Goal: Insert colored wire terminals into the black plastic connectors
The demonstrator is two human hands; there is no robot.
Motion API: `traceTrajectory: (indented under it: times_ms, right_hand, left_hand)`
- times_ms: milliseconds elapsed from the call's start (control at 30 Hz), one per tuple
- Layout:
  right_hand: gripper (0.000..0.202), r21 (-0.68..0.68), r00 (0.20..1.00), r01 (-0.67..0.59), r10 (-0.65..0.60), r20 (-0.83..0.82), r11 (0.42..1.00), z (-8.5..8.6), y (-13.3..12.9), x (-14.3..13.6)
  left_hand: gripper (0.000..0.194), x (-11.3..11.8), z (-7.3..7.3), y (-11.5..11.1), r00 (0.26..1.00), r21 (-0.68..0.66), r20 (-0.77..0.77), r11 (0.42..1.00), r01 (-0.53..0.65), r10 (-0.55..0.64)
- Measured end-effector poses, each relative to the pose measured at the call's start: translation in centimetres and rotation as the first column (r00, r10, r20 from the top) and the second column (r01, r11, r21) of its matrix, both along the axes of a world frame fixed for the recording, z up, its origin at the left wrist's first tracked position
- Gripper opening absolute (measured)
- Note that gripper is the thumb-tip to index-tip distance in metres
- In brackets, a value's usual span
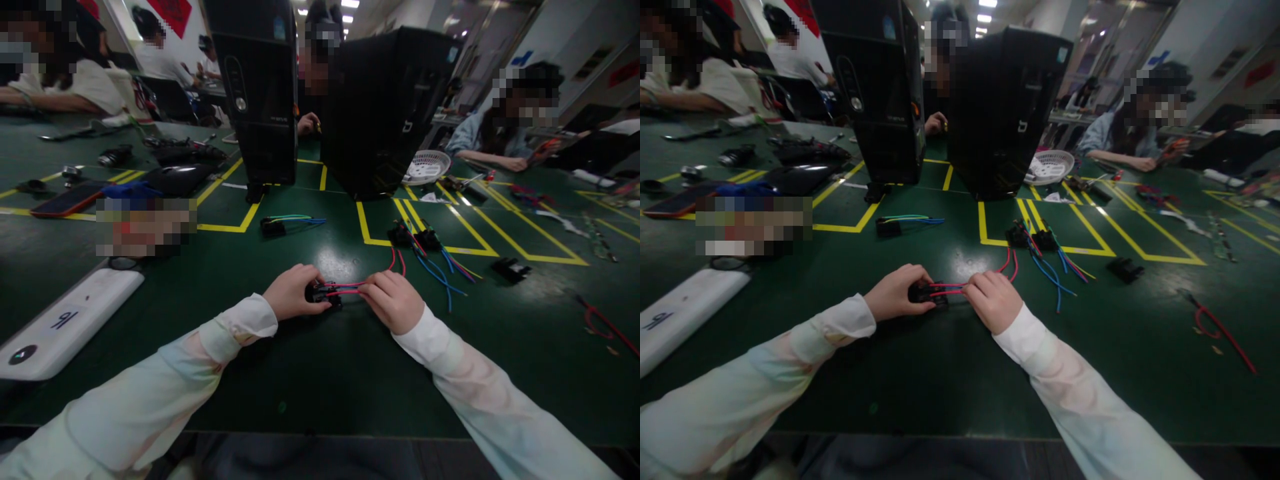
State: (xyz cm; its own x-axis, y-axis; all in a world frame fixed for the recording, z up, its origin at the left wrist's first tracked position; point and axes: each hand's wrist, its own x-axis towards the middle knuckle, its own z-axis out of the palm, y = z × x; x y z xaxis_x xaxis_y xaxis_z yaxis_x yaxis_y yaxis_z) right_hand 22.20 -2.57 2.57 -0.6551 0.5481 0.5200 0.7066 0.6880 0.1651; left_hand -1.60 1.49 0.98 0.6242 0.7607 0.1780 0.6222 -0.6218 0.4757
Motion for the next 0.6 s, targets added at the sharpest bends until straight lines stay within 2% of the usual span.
traceTrajectory:
  times_ms: [133,367,600]
  right_hand:
    - [0.022,0.016,0.999,0.034,-0.035,0.021,0.999,0.0,-0.4,-0.4]
    - [0.024,-0.163,0.999,0.037,-0.041,-0.018,0.986,-0.4,-1.0,-1.0]
    - [0.020,-0.274,0.995,-0.005,-0.023,-0.098,0.962,-1.1,-0.8,-1.1]
  left_hand:
    - [0.033,-0.1,0.1,0.1,1.000,-0.006,-0.010,1.000,-0.006,0.006]
    - [0.034,-0.6,0.1,0.4,0.996,-0.008,-0.011,0.996,0.086,-0.086]
    - [0.037,-0.6,0.0,0.4,0.997,-0.010,0.003,0.997,0.079,-0.079]
